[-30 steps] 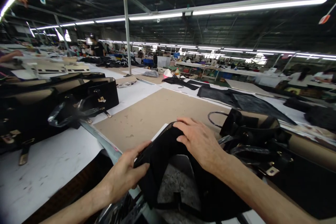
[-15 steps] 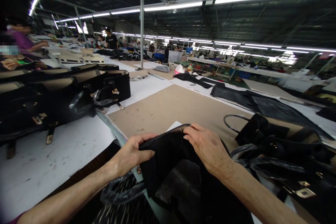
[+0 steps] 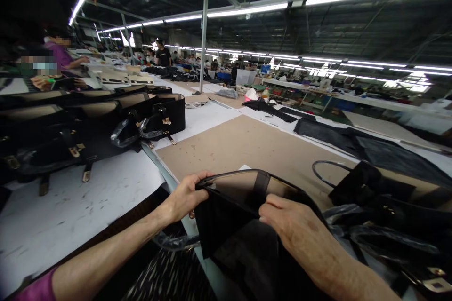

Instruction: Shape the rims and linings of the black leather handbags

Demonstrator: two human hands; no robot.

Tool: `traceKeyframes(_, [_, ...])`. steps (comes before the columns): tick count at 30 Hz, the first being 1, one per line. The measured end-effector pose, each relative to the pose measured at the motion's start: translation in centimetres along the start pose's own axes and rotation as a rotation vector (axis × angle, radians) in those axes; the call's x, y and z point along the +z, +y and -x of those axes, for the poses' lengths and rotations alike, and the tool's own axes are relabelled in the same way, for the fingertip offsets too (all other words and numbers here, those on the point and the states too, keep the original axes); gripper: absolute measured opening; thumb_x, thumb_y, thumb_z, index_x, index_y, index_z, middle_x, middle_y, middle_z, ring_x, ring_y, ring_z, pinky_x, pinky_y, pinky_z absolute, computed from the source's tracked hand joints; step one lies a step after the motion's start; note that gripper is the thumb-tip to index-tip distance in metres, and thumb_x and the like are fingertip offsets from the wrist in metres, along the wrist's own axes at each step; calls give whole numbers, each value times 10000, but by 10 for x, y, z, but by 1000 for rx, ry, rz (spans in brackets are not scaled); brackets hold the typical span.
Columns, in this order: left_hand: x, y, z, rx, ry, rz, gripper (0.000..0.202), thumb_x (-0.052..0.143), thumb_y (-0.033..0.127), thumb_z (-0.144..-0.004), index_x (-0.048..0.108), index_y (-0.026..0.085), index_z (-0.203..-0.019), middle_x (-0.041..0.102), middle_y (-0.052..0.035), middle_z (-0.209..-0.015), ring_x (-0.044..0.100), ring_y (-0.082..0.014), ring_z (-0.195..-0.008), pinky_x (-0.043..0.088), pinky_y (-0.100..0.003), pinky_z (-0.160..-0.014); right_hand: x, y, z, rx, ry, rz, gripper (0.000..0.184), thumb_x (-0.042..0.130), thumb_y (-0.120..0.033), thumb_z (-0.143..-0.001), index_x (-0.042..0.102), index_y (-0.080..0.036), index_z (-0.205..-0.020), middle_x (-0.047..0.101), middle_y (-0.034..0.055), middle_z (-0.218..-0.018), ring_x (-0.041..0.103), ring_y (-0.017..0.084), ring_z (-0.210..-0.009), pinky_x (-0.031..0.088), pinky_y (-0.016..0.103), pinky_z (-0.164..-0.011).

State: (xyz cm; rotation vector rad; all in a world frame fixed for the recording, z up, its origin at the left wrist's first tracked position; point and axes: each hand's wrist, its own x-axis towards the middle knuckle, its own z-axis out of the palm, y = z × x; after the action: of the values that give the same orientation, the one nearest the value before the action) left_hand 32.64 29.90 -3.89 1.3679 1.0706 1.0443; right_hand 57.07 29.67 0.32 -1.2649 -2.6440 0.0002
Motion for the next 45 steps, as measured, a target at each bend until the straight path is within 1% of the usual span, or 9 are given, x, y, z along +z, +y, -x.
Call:
traceKeyframes(3, [1, -2, 3, 7, -95, 13, 300, 491, 189, -705, 545, 150, -997, 457, 45, -582, 357, -38, -429, 281, -129, -374, -1, 10, -3, 66, 36, 6, 270, 358, -339, -854, 567, -235, -719, 578, -4, -790, 538, 125, -730, 418, 224, -652])
traceKeyframes(6, [2, -3, 6, -25, -109, 11, 356, 508, 301, -738, 519, 158, -1063, 488, 36, -594, 376, -49, -422, 314, -142, -379, -5, 10, -12, 145, 36, 20, 307, 348, -363, -855, 541, -220, -664, 565, -4, -737, 525, 130, -678, 391, 246, -626])
traceKeyframes(9, [3, 0, 9, 68, -57, -24, 353, 508, 342, -756, 552, 152, -1049, 577, 0, -714, 504, -103, -594, 427, -185, -553, -8, 4, -22, 192, 46, 21, 315, 363, -361, -846, 524, -208, -623, 553, -7, -660, 508, 131, -614, 360, 253, -591])
traceKeyframes(11, [5, 2, 11, 166, -39, -64, 344, 484, 356, -777, 576, 144, -1032, 610, -25, -837, 536, -154, -773, 433, -223, -710, -8, 2, -29, 235, 60, 28, 294, 381, -340, -838, 521, -207, -616, 553, -11, -626, 498, 131, -592, 340, 250, -570])
traceKeyframes(13, [6, 4, 12, 220, -26, -120, 353, 453, 372, -797, 585, 148, -1035, 617, -34, -897, 530, -182, -852, 415, -246, -775, -7, 0, -34, 274, 66, 40, 262, 399, -319, -828, 523, -209, -626, 554, -18, -609, 492, 130, -585, 324, 244, -558])
traceKeyframes(22, [11, 8, 16, 152, 16, -204, 358, 386, 387, -828, 617, 164, -986, 621, -18, -831, 534, -173, -797, 414, -241, -755, -3, -3, -43, 360, 97, 54, 111, 417, -260, -817, 515, -209, -798, 604, 0, -755, 535, 147, -685, 332, 242, -584])
traceKeyframes(27, [16, 12, 18, 150, 10, -236, 357, 379, 387, -825, 635, 154, -912, 617, -23, -808, 534, -170, -771, 415, -234, -738, 2, 3, -42, 291, 126, 28, 210, 401, -218, -821, 530, -237, -985, 615, 25, -881, 553, 166, -811, 359, 257, -676])
traceKeyframes(37, [21, 13, 18, 167, 28, -277, 320, 390, 349, -824, 637, 146, -822, 612, -12, -757, 539, -159, -756, 404, -208, -698, -3, 1, -42, 268, 103, -7, 226, 380, -201, -819, 591, -241, -892, 601, 15, -789, 549, 148, -758, 365, 242, -677])
traceKeyframes(45, [23, 16, 19, 31, 65, -119, 249, 459, 313, -771, 635, 143, -816, 597, 5, -695, 512, -122, -646, 377, -186, -578, -6, -1, -42, 278, 76, -36, 219, 382, -209, -814, 597, -226, -856, 608, 21, -769, 549, 157, -738, 376, 254, -669])
